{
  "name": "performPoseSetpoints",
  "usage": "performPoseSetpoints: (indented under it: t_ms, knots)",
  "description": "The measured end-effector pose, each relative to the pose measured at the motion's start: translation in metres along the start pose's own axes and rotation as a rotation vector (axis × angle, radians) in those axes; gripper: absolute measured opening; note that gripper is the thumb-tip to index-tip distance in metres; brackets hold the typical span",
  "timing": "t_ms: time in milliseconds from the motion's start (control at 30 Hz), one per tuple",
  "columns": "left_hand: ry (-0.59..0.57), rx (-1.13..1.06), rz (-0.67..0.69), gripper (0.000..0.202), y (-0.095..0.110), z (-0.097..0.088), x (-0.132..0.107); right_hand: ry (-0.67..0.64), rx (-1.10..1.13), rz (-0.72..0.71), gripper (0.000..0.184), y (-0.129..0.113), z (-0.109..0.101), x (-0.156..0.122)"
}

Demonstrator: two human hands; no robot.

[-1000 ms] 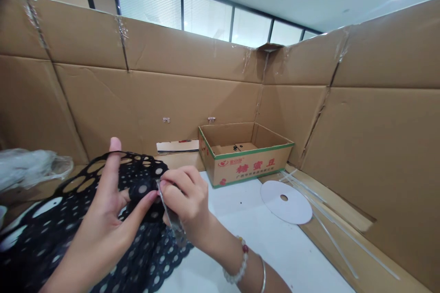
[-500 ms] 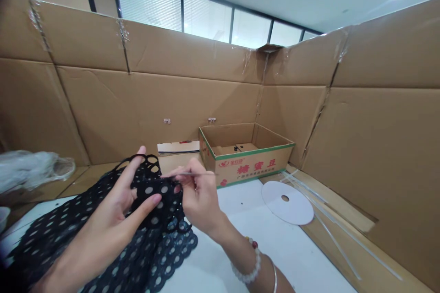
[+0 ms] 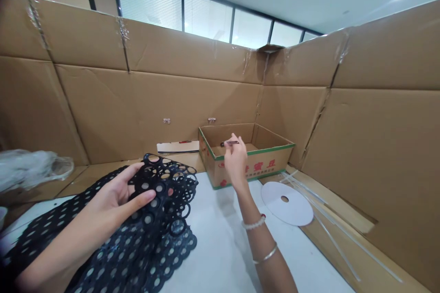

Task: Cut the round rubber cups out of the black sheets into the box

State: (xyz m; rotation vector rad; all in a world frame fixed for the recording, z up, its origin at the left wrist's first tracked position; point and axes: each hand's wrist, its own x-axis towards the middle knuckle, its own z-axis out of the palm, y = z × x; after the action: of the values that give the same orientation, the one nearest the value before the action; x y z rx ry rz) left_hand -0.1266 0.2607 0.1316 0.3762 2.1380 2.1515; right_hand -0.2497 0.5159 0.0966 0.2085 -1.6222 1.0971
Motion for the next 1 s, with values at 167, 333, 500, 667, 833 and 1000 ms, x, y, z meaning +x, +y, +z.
performPoseSetpoints:
  t_ms: [167,333,500,667,833,1000]
  knots:
    - [0.138,-0.029,-0.027,0.073,-0.003,-0.003,0.01,-0.103,0.024,-0.083,0.017,-0.049,-0.005,-0.014]
    - [0.238,-0.093,0.063,0.068,-0.004,-0.001,0.011,-0.237,0.435,-0.272,0.01,-0.122,-0.019,-0.043]
    - [0.252,-0.173,0.103,0.056,0.003,0.004,0.006,-0.419,0.505,-0.351,0.009,-0.134,-0.013,-0.06]
    - [0.222,-0.198,0.113,0.054,0.006,0.006,0.004,-0.471,0.434,-0.42,0.016,-0.128,-0.013,-0.062]
    - [0.197,-0.178,0.133,0.054,0.006,0.004,0.003,-0.433,0.333,-0.557,0.008,-0.13,-0.017,-0.064]
    - [0.212,-0.133,0.206,0.049,0.007,0.006,0.001,-0.409,0.26,-0.597,0.004,-0.131,-0.015,-0.065]
